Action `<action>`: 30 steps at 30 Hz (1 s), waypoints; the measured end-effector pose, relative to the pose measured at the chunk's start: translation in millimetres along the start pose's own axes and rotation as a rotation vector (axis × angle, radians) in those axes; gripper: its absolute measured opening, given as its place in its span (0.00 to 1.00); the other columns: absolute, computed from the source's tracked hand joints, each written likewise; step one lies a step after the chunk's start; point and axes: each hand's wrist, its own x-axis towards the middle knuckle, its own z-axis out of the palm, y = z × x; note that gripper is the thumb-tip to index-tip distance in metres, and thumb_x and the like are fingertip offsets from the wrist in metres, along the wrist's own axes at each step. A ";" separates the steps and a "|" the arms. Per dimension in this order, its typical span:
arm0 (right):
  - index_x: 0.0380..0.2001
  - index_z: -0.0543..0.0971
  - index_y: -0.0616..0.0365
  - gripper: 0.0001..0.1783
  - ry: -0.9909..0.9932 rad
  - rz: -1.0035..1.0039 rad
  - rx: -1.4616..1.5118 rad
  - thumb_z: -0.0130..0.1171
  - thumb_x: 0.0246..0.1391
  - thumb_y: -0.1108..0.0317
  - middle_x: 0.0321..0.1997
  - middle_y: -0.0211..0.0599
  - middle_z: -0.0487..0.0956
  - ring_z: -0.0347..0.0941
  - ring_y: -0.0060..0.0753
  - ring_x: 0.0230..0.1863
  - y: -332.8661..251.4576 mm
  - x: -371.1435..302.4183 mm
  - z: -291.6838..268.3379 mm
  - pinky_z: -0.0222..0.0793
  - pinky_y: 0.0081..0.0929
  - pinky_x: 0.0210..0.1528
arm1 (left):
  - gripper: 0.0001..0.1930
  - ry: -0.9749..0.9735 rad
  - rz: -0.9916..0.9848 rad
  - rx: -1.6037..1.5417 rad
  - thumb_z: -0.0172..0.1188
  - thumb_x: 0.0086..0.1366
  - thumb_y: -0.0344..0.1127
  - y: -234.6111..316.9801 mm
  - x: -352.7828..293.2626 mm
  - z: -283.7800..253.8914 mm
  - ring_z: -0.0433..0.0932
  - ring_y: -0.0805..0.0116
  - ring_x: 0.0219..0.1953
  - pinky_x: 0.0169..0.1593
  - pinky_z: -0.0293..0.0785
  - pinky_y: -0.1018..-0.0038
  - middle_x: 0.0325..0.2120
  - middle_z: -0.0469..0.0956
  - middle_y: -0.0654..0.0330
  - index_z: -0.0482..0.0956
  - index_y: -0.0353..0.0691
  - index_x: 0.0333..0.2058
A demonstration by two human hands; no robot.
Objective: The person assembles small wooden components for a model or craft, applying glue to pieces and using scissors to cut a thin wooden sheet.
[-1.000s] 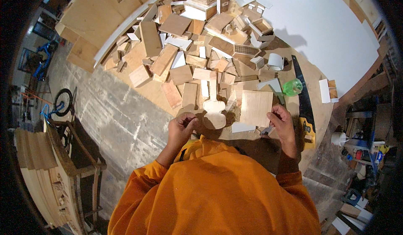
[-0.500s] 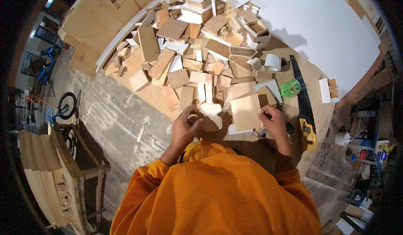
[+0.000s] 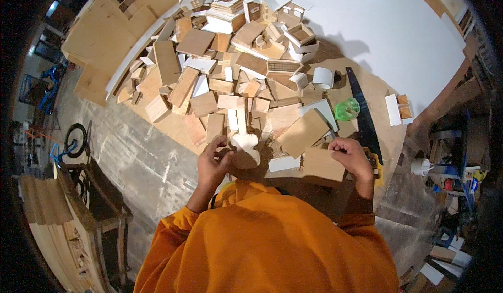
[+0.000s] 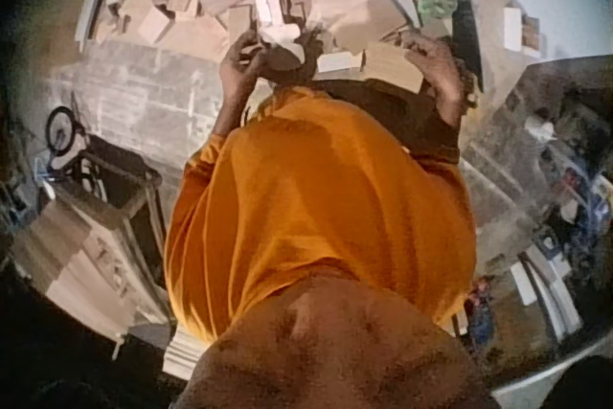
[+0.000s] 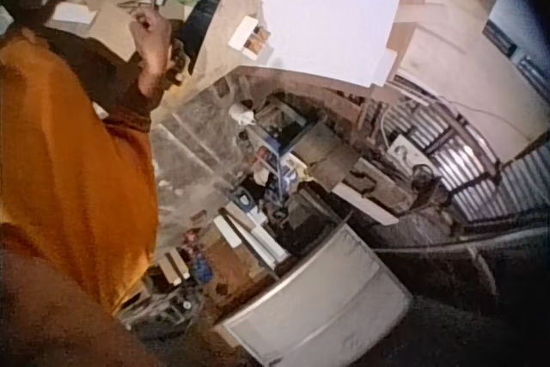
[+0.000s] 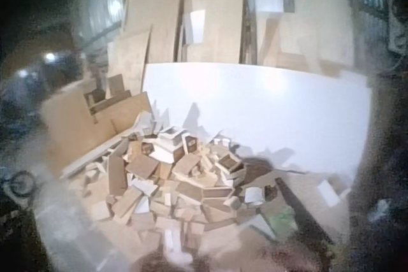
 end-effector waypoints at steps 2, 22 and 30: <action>0.31 0.78 0.59 0.10 0.127 -0.043 -0.136 0.59 0.42 0.69 0.28 0.39 0.76 0.74 0.32 0.30 -1.5 -1.0 2.7 0.69 0.28 0.33 | 0.20 0.018 0.015 0.011 0.62 0.54 0.29 -2.0 0.6 -0.2 0.78 0.72 0.33 0.37 0.75 0.75 0.35 0.77 0.58 0.73 0.37 0.47; 0.38 0.74 0.60 0.13 0.387 -0.136 0.225 0.61 0.47 0.75 0.36 0.29 0.76 0.72 0.24 0.37 -21.8 58.6 32.0 0.68 0.22 0.42 | 0.20 0.060 0.097 0.069 0.62 0.55 0.30 14.0 6.7 -2.2 0.76 0.68 0.40 0.41 0.72 0.75 0.39 0.76 0.56 0.74 0.37 0.48; 0.40 0.74 0.60 0.12 0.166 -0.191 0.569 0.59 0.50 0.76 0.35 0.25 0.76 0.70 0.15 0.35 -58.4 46.8 40.3 0.67 0.17 0.39 | 0.22 -0.223 0.090 -0.408 0.61 0.60 0.34 51.7 11.3 12.4 0.74 0.72 0.40 0.43 0.72 0.76 0.40 0.75 0.58 0.70 0.33 0.52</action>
